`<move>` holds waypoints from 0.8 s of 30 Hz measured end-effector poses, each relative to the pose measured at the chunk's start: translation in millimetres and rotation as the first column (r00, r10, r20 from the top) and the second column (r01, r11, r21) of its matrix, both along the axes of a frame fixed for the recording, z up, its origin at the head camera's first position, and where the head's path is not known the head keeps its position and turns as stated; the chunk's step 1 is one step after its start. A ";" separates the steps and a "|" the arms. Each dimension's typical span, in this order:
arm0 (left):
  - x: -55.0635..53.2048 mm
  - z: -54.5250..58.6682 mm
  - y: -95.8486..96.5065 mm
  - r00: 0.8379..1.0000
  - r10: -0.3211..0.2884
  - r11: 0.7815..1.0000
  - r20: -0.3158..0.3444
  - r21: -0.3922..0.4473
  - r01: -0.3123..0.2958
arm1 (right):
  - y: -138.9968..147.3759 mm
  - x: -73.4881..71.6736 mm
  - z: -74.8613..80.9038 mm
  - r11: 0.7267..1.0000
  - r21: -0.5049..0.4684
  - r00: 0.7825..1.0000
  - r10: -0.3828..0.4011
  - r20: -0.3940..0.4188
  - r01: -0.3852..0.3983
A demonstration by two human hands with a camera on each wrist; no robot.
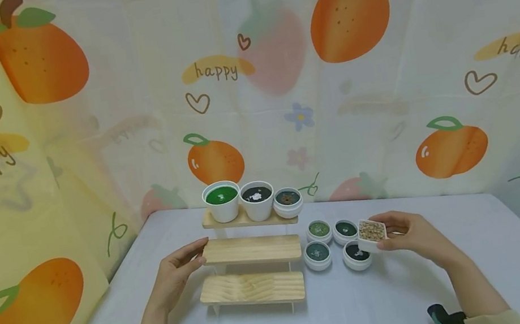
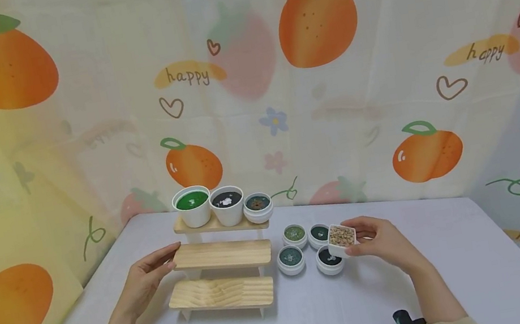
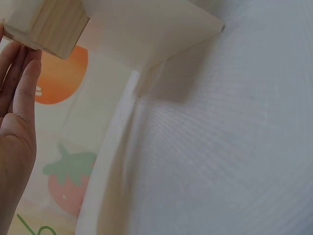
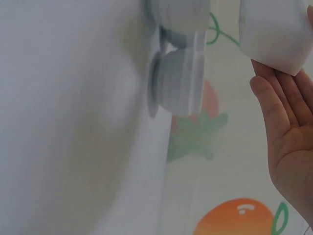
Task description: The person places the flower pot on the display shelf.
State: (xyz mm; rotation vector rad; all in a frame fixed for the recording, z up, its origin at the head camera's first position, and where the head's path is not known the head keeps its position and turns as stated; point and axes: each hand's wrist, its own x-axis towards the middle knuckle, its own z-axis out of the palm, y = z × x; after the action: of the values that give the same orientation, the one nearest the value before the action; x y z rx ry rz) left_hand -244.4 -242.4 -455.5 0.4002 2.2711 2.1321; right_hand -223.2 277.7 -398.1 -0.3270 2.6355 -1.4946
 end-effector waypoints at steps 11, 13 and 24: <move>-0.5 0.6 1.1 1.000 0.008 1.000 -0.004 -0.009 -0.008 | -43.0 -0.8 17.0 0.999 -0.016 0.999 0.049 -0.015 -0.050; -0.4 0.6 0.8 1.000 0.008 1.000 -0.002 -0.010 -0.008 | -50.7 -1.7 18.8 0.996 -0.048 0.997 0.074 -0.011 -0.075; -0.1 -0.2 0.3 1.000 0.009 1.000 -0.006 -0.007 -0.009 | -90.7 -2.6 24.9 0.989 -0.045 0.990 0.136 -0.034 -0.138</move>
State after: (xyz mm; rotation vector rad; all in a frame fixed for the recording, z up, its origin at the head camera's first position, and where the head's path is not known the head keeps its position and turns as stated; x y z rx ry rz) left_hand -244.5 -242.1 -455.7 0.3978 2.2876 2.1292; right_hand -225.8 187.0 -373.2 -0.5278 2.5450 -1.5212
